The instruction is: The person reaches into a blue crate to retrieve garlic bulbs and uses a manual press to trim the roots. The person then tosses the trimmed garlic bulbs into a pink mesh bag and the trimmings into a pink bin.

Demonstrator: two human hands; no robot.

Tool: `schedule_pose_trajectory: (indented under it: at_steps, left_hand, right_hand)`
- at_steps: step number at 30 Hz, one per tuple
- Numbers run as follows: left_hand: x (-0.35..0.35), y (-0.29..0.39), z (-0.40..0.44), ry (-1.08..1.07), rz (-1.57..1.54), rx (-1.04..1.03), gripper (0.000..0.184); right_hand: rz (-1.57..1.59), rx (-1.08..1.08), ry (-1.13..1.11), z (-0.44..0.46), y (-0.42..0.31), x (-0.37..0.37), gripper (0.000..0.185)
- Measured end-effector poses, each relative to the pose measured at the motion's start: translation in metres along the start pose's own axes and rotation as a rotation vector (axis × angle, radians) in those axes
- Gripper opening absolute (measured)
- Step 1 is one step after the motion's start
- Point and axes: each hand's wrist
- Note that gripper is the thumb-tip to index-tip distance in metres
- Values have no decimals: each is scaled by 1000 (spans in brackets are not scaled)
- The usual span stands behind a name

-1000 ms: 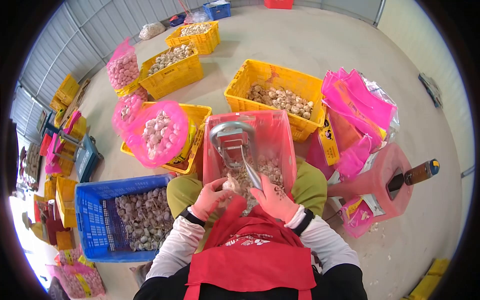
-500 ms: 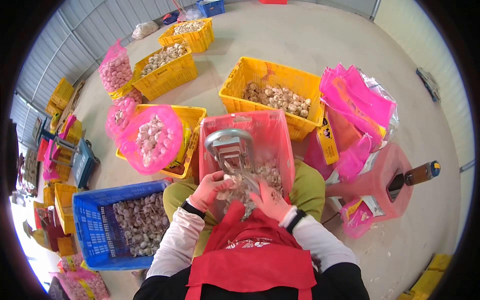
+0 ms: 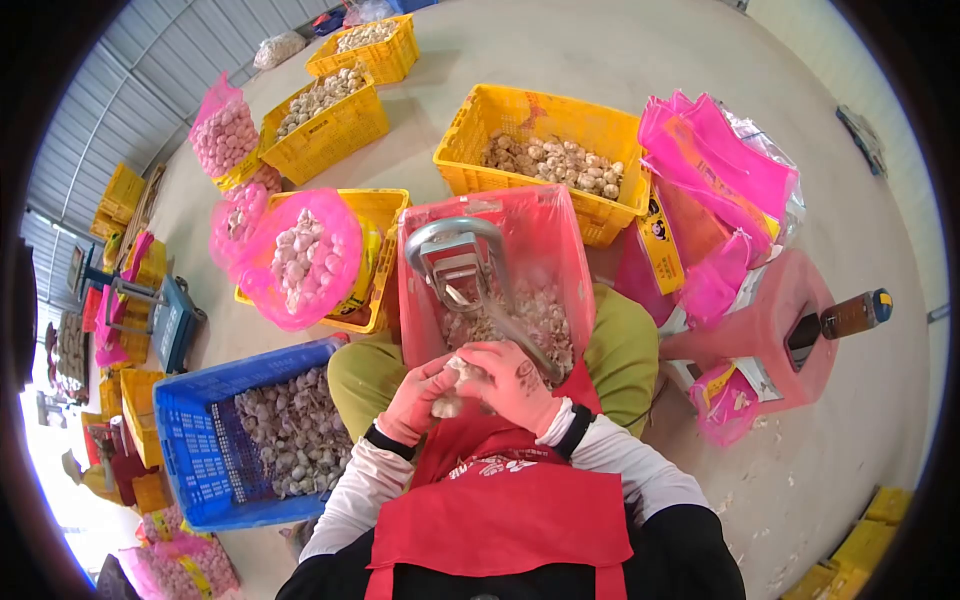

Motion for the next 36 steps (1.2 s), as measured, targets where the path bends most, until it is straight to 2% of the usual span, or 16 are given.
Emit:
schedule_pose_trajectory:
  at_steps: [2,3,5,9,11,13,15,17,19,21,23,29,31,33,35,36]
  left_hand:
    - [-1,-7,-3,16,4,-18,50]
    - [-5,-13,-3,38,-98,-21,53]
    - [-8,-17,-6,63,-198,-24,56]
    - [2,-20,-15,-15,-70,-88,67]
    - [1,-7,-26,-74,-24,11,73]
    - [-1,-4,-28,-56,-64,-22,64]
    - [-4,0,-27,165,378,-9,51]
    - [-7,-3,-23,177,525,-110,43]
    - [-7,-6,-16,257,1042,-267,46]
    - [-14,-2,-17,299,953,-228,46]
    - [-16,-2,-18,344,863,-185,46]
    - [-7,-6,-28,282,625,-273,52]
    - [3,-4,-27,241,1321,-533,60]
    - [5,-6,-23,255,1381,-577,63]
    - [6,-11,-18,261,1441,-628,65]
    - [1,-13,-16,311,1147,-625,67]
  right_hand:
    - [176,-42,91,-1,1,-2,22]
    - [179,-42,89,-1,1,-4,22]
    - [469,-475,-9,-2,3,-8,19]
    - [291,-469,38,2,1,-12,17]
    - [192,-455,-65,-5,20,-20,20]
    - [125,-325,-29,-8,17,-19,26]
    - [283,-151,16,-8,9,-15,31]
    - [411,-250,-98,-7,-2,-10,31]
    - [342,-397,-363,1,-2,-5,32]
    - [368,-424,-300,5,-2,-2,28]
    - [395,-602,-293,6,5,-3,25]
    - [482,-728,-284,-12,26,-26,28]
    - [666,-656,-253,-14,12,-22,28]
    - [847,-582,-222,-13,5,-19,29]
    - [911,-702,-294,-11,5,-16,30]
    - [907,-700,-293,-11,5,-16,30]
Point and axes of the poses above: each hand's wrist, its own z-axis towards the middle knuckle, its own x-axis out of the back of the hand, y = z × x, and after that the axes turned 4 degrees about -z, right-handed
